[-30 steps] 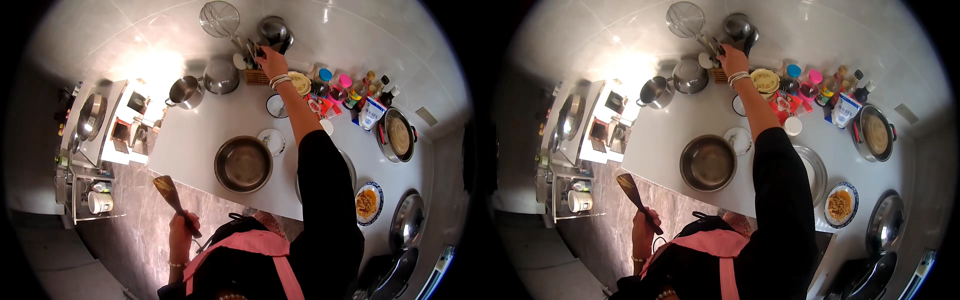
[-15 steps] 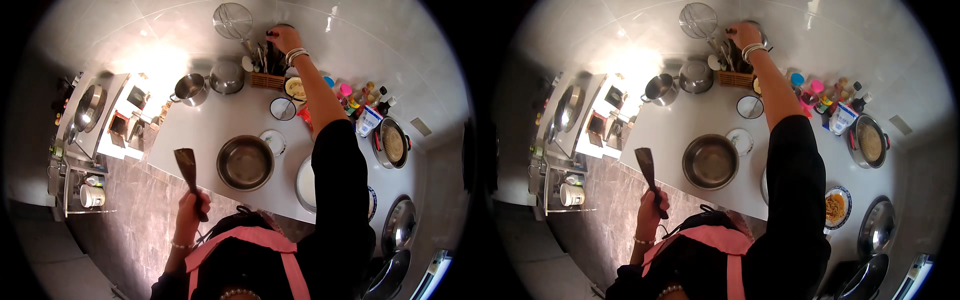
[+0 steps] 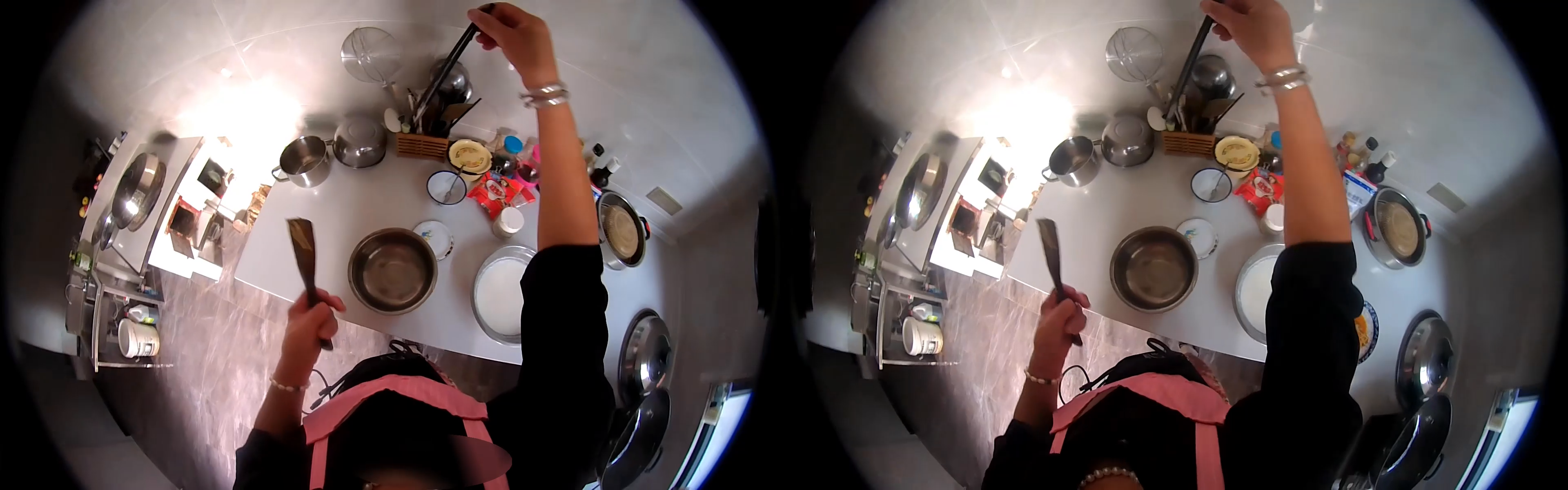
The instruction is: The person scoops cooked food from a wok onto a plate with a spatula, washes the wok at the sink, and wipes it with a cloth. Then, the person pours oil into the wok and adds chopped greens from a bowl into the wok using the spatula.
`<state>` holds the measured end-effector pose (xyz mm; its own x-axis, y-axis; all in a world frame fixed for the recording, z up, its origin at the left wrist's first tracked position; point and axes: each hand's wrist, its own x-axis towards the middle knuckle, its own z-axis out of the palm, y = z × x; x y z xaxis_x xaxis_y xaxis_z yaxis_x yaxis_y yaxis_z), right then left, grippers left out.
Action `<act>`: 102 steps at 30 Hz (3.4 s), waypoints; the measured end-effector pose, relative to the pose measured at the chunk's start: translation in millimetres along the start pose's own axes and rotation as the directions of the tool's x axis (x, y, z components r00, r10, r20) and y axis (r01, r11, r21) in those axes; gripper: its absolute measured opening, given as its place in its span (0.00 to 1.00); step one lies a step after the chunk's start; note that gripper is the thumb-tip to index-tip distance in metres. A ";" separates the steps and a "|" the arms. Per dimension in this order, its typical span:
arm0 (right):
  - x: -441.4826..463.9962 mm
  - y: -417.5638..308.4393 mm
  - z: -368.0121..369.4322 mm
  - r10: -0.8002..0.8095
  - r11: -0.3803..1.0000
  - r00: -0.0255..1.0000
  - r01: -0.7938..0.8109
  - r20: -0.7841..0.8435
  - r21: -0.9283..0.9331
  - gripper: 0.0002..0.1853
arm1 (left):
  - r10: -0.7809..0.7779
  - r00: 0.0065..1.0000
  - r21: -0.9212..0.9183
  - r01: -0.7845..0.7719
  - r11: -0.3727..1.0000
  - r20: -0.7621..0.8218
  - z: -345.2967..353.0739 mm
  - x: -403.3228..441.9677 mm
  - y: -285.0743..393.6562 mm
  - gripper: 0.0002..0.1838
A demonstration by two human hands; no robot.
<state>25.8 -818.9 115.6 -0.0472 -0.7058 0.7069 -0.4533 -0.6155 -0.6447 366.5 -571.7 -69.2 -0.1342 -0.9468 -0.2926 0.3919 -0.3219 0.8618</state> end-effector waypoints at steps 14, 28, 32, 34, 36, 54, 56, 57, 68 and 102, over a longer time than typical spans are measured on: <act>-268.8 -187.8 -73.4 0.427 0.880 0.901 -0.395 -0.074 0.263 0.10 | -0.254 0.616 0.245 0.102 0.964 0.745 66.9 -41.0 -17.5 0.08; -522.3 -304.8 -154.4 0.525 0.850 0.723 -0.413 -0.449 0.327 0.14 | -0.498 0.361 0.452 0.209 0.867 0.788 99.0 -183.2 -125.3 0.05; -641.6 -316.5 -169.9 0.654 0.725 0.723 -0.683 -0.222 -0.086 0.14 | -0.538 0.299 0.492 0.220 0.842 0.788 107.5 -216.9 -152.0 0.08; -693.7 -325.7 -152.4 0.924 -0.103 0.285 -0.460 -0.256 -0.882 0.09 | -0.563 0.269 0.523 0.212 0.826 0.781 112.2 -238.1 -167.3 0.09; -782.5 -326.0 -139.7 0.569 0.577 0.773 -0.618 -0.279 -0.534 0.15 | -0.574 0.234 0.529 0.229 0.817 0.785 123.2 -261.1 -185.4 0.09; -951.0 -442.4 -187.6 0.783 0.556 0.158 0.257 -0.602 0.791 0.16 | -0.966 -0.183 0.983 0.053 0.175 0.182 223.0 -425.7 -354.5 0.12; -927.2 -458.1 -197.5 0.817 0.570 -0.095 0.280 -0.569 0.772 0.16 | -0.970 -0.168 0.981 -0.044 0.188 0.178 237.5 -433.7 -370.6 0.15; -919.2 -462.9 -201.0 0.817 0.576 -0.213 0.292 -0.535 0.763 0.17 | -0.973 -0.174 0.986 -0.041 0.162 0.153 242.1 -436.7 -376.5 0.15; -966.4 -466.0 -180.1 0.590 0.215 -0.024 -0.959 -0.807 0.186 0.13 | -0.991 -0.122 0.979 -0.186 0.084 0.062 268.7 -450.5 -418.2 0.06; -928.1 -450.4 -177.2 0.129 -0.084 0.248 -0.962 -0.960 -0.260 0.05 | -0.353 -0.137 -0.189 -0.975 -0.118 0.926 276.1 -417.8 -409.9 0.09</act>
<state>116.0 175.6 -198.6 -0.9246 0.0825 0.3719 -0.1481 0.8216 -0.5505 10.7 -43.9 -185.9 -0.9623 0.2443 0.1194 0.2569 0.9608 0.1047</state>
